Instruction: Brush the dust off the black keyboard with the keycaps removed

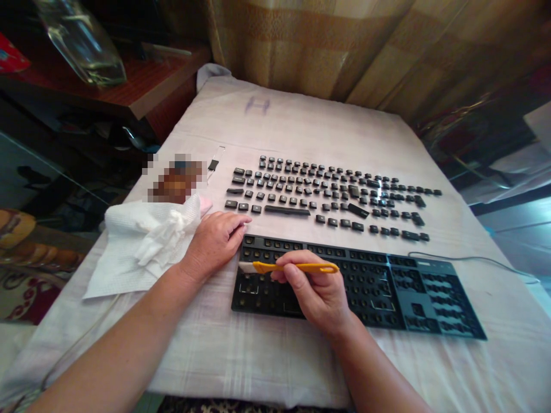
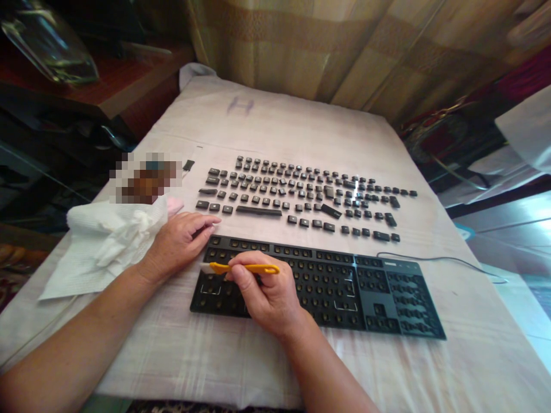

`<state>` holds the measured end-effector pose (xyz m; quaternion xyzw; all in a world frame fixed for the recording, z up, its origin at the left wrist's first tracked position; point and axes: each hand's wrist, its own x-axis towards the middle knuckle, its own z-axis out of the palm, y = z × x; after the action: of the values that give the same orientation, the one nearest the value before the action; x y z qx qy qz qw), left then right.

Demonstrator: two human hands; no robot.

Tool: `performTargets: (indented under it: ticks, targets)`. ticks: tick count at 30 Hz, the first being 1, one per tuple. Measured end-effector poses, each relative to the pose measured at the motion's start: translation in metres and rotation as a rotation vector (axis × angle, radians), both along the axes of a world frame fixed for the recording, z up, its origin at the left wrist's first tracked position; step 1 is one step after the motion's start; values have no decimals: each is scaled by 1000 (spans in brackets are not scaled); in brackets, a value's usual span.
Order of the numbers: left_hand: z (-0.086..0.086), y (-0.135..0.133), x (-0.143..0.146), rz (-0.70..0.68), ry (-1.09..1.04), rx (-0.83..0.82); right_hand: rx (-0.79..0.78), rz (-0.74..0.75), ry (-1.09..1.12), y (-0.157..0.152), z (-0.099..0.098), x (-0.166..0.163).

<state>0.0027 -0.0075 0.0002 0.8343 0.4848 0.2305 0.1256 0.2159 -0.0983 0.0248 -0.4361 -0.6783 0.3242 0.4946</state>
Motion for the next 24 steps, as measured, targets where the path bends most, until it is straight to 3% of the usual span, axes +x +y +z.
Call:
performTargets:
  ticks: [6, 10, 24]
  targets:
    - [0, 0, 0, 6, 7, -2, 112, -16, -147, 2, -2, 1]
    - [0, 1, 0, 3, -1, -10, 53, 27, -117, 1, -1, 2]
    - [0, 0, 0, 3, -8, 4, -41, -43, -43, -2, 2, 5]
